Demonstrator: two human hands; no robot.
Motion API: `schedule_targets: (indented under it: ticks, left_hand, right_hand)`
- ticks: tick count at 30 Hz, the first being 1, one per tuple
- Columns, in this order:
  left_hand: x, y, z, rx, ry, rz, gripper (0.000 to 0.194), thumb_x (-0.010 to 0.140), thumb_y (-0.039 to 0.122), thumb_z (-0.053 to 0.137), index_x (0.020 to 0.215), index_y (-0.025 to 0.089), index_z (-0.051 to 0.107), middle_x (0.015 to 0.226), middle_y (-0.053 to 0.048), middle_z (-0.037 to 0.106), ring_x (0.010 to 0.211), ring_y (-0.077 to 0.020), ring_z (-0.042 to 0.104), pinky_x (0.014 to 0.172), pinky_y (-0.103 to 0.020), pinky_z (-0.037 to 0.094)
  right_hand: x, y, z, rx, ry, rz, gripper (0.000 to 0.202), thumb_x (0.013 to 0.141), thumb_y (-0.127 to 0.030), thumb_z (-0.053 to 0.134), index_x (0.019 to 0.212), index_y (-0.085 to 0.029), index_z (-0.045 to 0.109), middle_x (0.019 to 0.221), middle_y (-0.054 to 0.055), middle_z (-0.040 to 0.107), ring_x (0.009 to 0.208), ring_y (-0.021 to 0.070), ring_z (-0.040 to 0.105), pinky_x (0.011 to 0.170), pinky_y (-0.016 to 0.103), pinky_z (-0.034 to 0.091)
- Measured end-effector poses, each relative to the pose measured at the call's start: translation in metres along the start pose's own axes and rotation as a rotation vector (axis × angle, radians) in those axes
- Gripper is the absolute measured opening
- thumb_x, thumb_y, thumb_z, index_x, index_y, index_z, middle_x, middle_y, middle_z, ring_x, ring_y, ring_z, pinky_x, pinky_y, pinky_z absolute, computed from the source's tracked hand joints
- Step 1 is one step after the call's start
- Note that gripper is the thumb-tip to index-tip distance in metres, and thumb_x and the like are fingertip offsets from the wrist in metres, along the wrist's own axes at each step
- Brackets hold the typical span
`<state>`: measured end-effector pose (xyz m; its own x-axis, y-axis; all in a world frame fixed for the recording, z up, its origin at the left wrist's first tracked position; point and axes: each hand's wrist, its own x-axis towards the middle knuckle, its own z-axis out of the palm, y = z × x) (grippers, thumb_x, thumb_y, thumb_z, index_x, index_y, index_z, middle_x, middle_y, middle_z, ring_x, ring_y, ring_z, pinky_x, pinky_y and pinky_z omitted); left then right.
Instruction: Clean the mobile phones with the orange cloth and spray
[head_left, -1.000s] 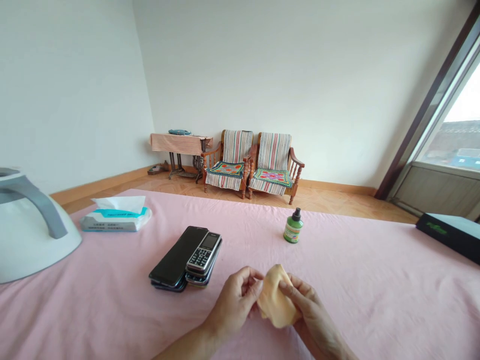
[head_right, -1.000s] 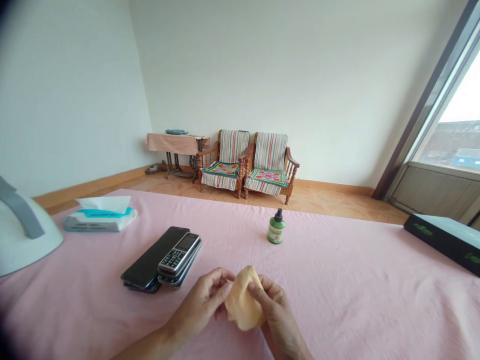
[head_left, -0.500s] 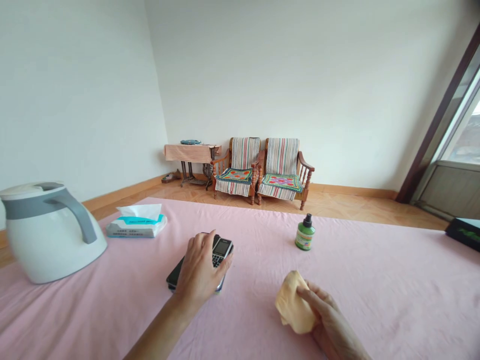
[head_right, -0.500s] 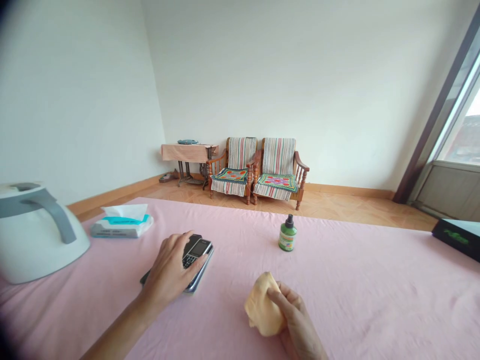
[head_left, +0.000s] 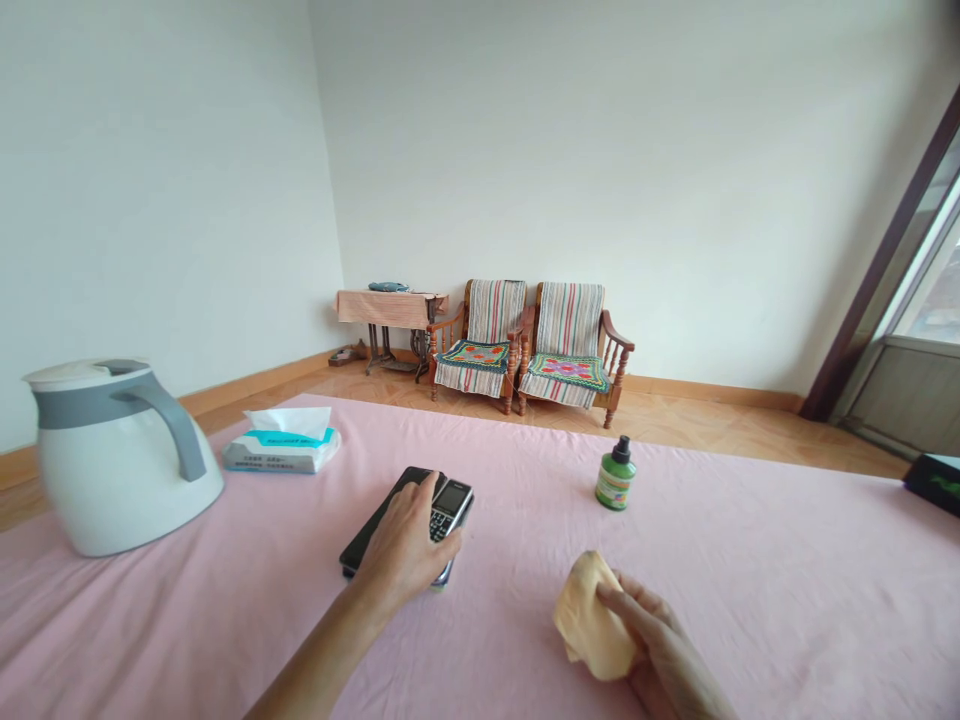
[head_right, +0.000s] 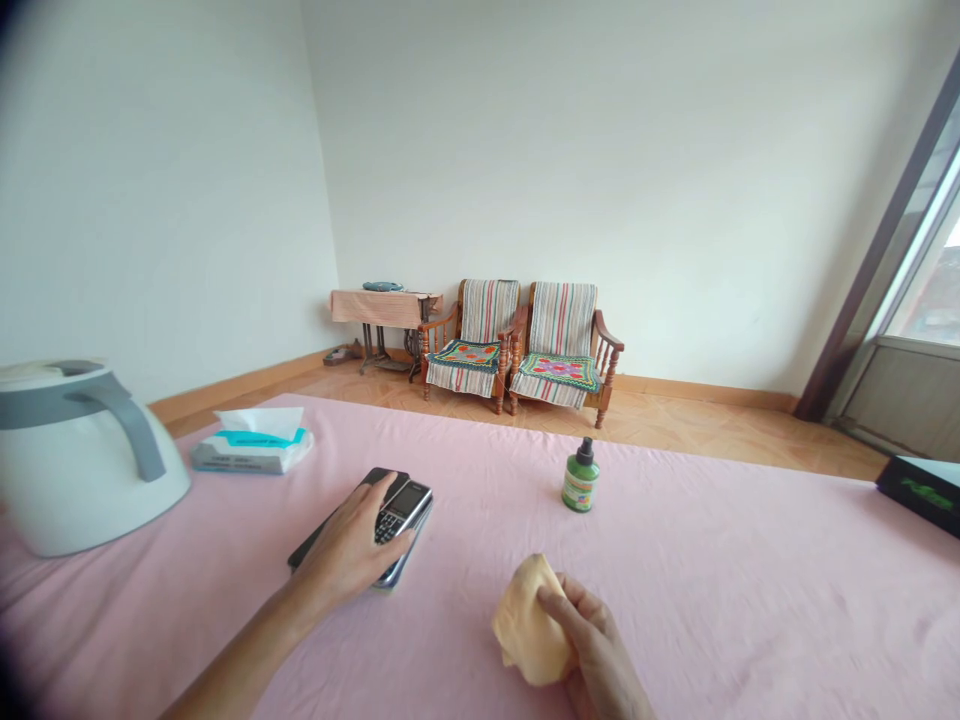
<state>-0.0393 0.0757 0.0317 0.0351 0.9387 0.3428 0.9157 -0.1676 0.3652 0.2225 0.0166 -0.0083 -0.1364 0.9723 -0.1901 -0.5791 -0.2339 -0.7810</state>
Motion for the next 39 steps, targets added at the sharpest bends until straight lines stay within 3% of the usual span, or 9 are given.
schedule_targets:
  ticks: [6,9,12,15,18,22,29,34,39]
  left_hand:
    - [0.000,-0.001,-0.003,0.020,0.028,-0.002,0.037,0.081,0.022,0.049,0.114,0.007,0.057,0.096,-0.012,0.057,0.096,-0.0277,0.056,0.086,-0.037,0.043]
    - [-0.002,0.008,-0.008,0.001,0.093,0.025,0.045,0.084,0.022,0.047,0.127,0.010,0.046,0.103,-0.012,0.053,0.100,-0.0262,0.053,0.091,-0.037,0.041]
    - [-0.011,0.028,-0.006,-0.164,0.177,0.154,0.054,0.086,0.023,0.044,0.139,0.015,0.032,0.110,-0.011,0.050,0.102,-0.0250,0.053,0.091,-0.036,0.042]
    - [-0.026,0.048,0.007,-0.334,0.021,0.246,0.054,0.086,0.023,0.045,0.138,0.018,0.035,0.115,-0.011,0.050,0.105,-0.0253,0.053,0.092,-0.035,0.043]
    - [-0.039,0.057,0.028,-0.370,-0.146,0.246,0.052,0.082,0.020,0.048,0.133,0.016,0.044,0.111,-0.012,0.055,0.106,-0.0266,0.053,0.095,-0.037,0.041]
    - [-0.044,0.054,0.050,-0.291,-0.197,0.193,0.052,0.076,0.023,0.056,0.127,0.012,0.053,0.114,-0.015,0.057,0.112,-0.0325,0.049,0.100,-0.042,0.034]
    - [-0.046,0.060,0.045,-0.394,-0.268,0.163,0.061,0.070,0.023,0.065,0.129,0.017,0.049,0.114,-0.011,0.051,0.110,-0.0272,0.050,0.098,-0.036,0.037]
    - [-0.046,0.066,0.040,-0.523,-0.399,0.176,0.073,0.069,0.028,0.071,0.135,0.019,0.042,0.114,-0.009,0.051,0.097,-0.0233,0.055,0.089,-0.034,0.044]
    - [-0.042,0.055,0.047,-0.411,-0.431,0.272,0.105,0.057,0.048,0.080,0.143,0.017,0.027,0.138,-0.016,0.037,0.129,-0.0358,0.030,0.108,-0.049,0.022]
  right_hand:
    - [-0.001,0.000,0.001,0.008,-0.009,0.002,0.028,0.066,-0.039,0.077,0.070,-0.016,0.062,0.067,0.003,0.065,0.062,0.0177,0.063,0.059,0.028,0.048]
    - [-0.001,0.000,0.001,0.006,-0.012,-0.014,0.028,0.066,-0.040,0.077,0.070,-0.016,0.063,0.068,0.003,0.065,0.061,0.0173,0.062,0.059,0.028,0.048]
    - [0.001,0.001,-0.001,-0.004,0.002,-0.040,0.030,0.065,-0.042,0.077,0.072,-0.015,0.065,0.066,0.003,0.065,0.060,0.0171,0.062,0.059,0.028,0.047]
    - [0.005,0.003,-0.006,0.011,0.027,-0.076,0.030,0.065,-0.042,0.077,0.075,-0.016,0.066,0.065,0.002,0.065,0.061,0.0179,0.062,0.059,0.028,0.047]
    - [0.007,0.003,-0.010,0.034,0.051,-0.117,0.027,0.069,-0.039,0.075,0.080,-0.016,0.066,0.068,0.002,0.067,0.063,0.0186,0.063,0.060,0.029,0.048]
    - [0.007,0.002,-0.013,0.038,0.069,-0.135,0.028,0.069,-0.037,0.074,0.086,-0.015,0.067,0.070,0.002,0.068,0.063,0.0189,0.064,0.060,0.029,0.048]
    - [0.010,0.002,-0.017,0.034,0.146,-0.161,0.027,0.068,-0.038,0.075,0.082,-0.016,0.065,0.065,0.000,0.065,0.057,0.0157,0.060,0.054,0.025,0.045]
    - [0.011,0.003,-0.019,0.017,0.192,-0.193,0.028,0.065,-0.038,0.076,0.078,-0.017,0.062,0.061,-0.002,0.061,0.052,0.0121,0.054,0.048,0.022,0.040]
    - [0.010,0.000,-0.022,-0.072,0.237,-0.234,0.032,0.068,-0.042,0.072,0.083,-0.016,0.061,0.062,-0.002,0.060,0.053,0.0116,0.052,0.048,0.020,0.038]
